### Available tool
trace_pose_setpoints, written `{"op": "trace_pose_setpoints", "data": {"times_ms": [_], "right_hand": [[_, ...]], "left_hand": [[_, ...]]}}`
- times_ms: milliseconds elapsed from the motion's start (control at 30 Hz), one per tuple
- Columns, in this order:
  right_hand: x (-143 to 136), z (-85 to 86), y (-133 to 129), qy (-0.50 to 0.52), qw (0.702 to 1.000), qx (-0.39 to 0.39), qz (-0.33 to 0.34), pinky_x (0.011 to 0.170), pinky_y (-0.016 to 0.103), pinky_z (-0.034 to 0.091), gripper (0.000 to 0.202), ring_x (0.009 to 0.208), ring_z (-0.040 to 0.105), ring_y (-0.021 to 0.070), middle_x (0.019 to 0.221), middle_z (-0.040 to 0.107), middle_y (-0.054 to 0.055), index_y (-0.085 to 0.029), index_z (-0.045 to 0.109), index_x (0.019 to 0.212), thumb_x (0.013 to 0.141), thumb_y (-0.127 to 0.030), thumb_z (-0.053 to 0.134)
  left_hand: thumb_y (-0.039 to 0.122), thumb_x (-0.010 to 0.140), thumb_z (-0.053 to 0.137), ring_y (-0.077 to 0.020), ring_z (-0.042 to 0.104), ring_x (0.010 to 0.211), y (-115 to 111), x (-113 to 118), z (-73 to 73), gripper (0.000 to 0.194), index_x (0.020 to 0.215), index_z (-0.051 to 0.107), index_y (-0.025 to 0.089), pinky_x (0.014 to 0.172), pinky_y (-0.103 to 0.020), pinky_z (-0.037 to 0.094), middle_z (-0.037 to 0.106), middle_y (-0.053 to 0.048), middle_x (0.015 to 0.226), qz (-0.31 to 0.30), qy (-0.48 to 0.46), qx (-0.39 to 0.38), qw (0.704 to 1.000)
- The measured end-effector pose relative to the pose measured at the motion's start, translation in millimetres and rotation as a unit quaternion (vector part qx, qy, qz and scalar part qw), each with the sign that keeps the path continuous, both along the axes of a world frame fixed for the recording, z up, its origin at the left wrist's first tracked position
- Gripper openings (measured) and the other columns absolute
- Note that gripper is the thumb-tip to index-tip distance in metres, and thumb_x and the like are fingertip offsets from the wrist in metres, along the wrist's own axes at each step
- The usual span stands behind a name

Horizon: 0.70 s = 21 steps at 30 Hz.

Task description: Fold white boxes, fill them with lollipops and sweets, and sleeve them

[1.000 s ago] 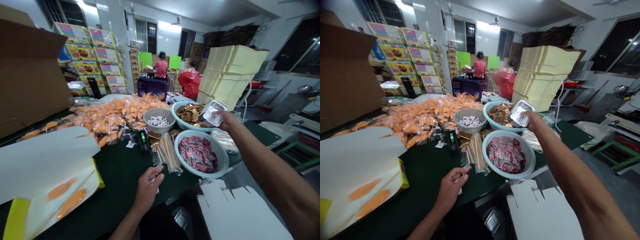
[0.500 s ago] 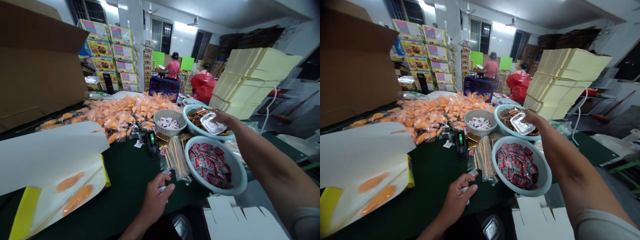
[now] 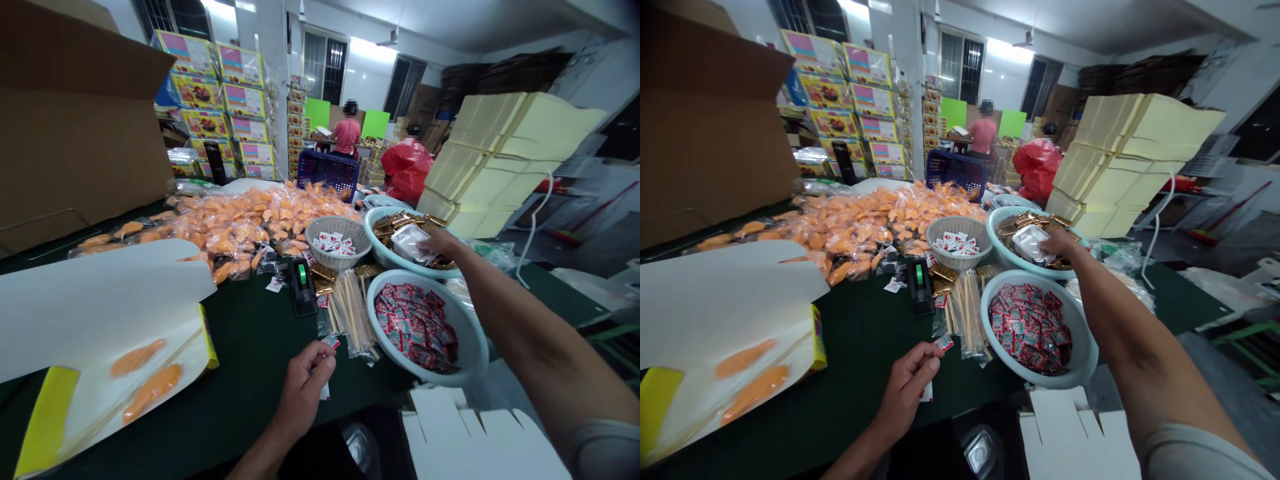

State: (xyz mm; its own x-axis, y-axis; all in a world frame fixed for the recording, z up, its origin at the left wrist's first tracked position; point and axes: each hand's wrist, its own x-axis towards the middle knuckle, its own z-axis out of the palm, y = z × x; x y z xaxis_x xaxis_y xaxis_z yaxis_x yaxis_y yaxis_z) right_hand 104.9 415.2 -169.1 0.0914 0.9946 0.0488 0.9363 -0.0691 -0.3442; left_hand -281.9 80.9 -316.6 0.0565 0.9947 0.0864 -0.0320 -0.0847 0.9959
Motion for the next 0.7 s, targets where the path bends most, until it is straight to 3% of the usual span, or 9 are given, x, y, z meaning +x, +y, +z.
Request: {"op": "trace_pose_setpoints", "data": {"times_ms": [100, 233, 400, 500, 600, 700], "right_hand": [[3.1, -2.7, -17.8, 0.085, 0.996, -0.038, -0.015, 0.067, 0.035, 0.061, 0.025, 0.072, 0.07, 0.0226, 0.084, 0.074, 0.009, -0.015, 0.068, 0.104, 0.085, -0.03, 0.076], [3.6, 1.1, -25.8, 0.124, 0.991, -0.048, -0.009, 0.064, 0.036, 0.061, 0.024, 0.07, 0.07, 0.0221, 0.086, 0.075, 0.008, -0.016, 0.068, 0.103, 0.085, -0.031, 0.076], [-5.1, 11.3, -10.4, 0.035, 0.999, 0.027, -0.011, 0.086, 0.042, 0.058, 0.037, 0.092, 0.072, 0.0309, 0.099, 0.077, 0.012, -0.017, 0.077, 0.111, 0.079, -0.036, 0.082], [-15.0, 16.0, -9.2, -0.031, 0.993, 0.106, -0.04, 0.098, 0.045, 0.052, 0.048, 0.113, 0.068, 0.0375, 0.116, 0.075, 0.018, -0.017, 0.077, 0.121, 0.093, -0.055, 0.067], [-27.3, 19.2, -18.6, -0.078, 0.985, 0.15, -0.033, 0.103, 0.046, 0.048, 0.06, 0.122, 0.065, 0.0391, 0.122, 0.074, 0.021, -0.016, 0.078, 0.122, 0.105, -0.062, 0.044], [-41.8, 18.8, -30.2, -0.101, 0.987, 0.125, 0.022, 0.103, 0.048, 0.048, 0.053, 0.12, 0.066, 0.0399, 0.117, 0.075, 0.021, -0.016, 0.082, 0.108, 0.101, -0.061, 0.056]], "left_hand": [[0.055, 0.101, 0.06, -0.0115, 0.04, 0.061, -0.4, -0.5, -0.7, 0.038, 0.098, 0.067, 0.017, 0.06, -0.025, 0.033, 0.043, 0.005, 0.067, -0.003, -0.004, -0.002, 1.0], [0.043, 0.096, 0.059, -0.012, 0.04, 0.06, -1.5, -1.0, -2.4, 0.028, 0.1, 0.068, 0.017, 0.059, -0.025, 0.033, 0.042, 0.005, 0.066, -0.001, -0.016, 0.001, 1.0], [0.025, 0.079, 0.052, -0.0125, 0.041, 0.059, -2.1, -1.3, -5.8, 0.032, 0.107, 0.067, 0.018, 0.057, -0.024, 0.034, 0.044, 0.005, 0.066, -0.023, -0.085, -0.02, 0.996], [0.02, 0.073, 0.052, -0.012, 0.045, 0.063, 0.3, 0.6, -7.4, 0.036, 0.106, 0.067, 0.018, 0.059, -0.023, 0.036, 0.052, 0.003, 0.072, -0.016, -0.104, -0.023, 0.994], [0.022, 0.077, 0.059, -0.0108, 0.048, 0.064, 4.0, 4.0, -8.0, 0.033, 0.11, 0.065, 0.017, 0.06, -0.022, 0.038, 0.058, 0.003, 0.077, 0.023, -0.098, -0.035, 0.994], [0.03, 0.081, 0.069, -0.0093, 0.048, 0.059, 5.7, 7.6, -5.9, 0.033, 0.111, 0.065, 0.016, 0.057, -0.021, 0.038, 0.061, 0.003, 0.076, 0.048, -0.101, -0.048, 0.993]]}}
